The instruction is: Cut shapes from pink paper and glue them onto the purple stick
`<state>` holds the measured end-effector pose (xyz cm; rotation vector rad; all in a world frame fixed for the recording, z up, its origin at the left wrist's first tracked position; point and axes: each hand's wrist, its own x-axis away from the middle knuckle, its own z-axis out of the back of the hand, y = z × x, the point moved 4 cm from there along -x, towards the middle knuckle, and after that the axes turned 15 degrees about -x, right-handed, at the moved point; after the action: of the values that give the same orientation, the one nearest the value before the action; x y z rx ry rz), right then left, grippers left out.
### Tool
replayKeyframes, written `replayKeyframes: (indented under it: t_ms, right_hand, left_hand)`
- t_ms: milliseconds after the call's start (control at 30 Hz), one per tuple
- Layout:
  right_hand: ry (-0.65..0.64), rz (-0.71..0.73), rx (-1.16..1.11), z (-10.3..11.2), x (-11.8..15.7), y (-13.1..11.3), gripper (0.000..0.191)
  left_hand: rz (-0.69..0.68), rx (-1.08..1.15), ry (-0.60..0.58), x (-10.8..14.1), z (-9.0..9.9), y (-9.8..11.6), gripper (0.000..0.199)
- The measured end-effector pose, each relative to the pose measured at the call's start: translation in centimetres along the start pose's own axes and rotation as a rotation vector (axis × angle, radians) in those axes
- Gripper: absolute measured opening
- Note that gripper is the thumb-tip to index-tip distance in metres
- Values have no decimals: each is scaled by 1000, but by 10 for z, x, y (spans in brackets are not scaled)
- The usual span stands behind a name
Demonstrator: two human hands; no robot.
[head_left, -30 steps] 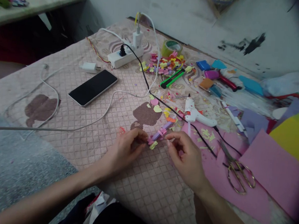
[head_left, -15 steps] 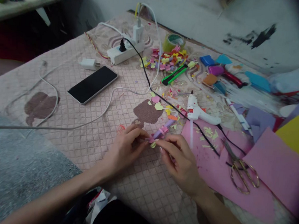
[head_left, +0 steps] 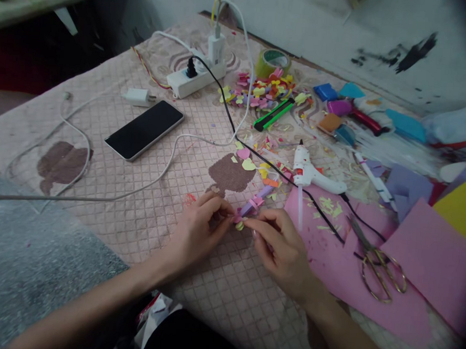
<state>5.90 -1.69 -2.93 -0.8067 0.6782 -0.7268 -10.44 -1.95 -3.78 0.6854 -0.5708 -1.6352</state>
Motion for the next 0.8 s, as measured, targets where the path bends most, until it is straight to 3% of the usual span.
replayKeyframes:
  t_ms: [800]
  right_hand:
    - [11, 3, 11, 0, -1, 0, 38]
  left_hand:
    - [-1, -30, 11, 2, 0, -2, 7]
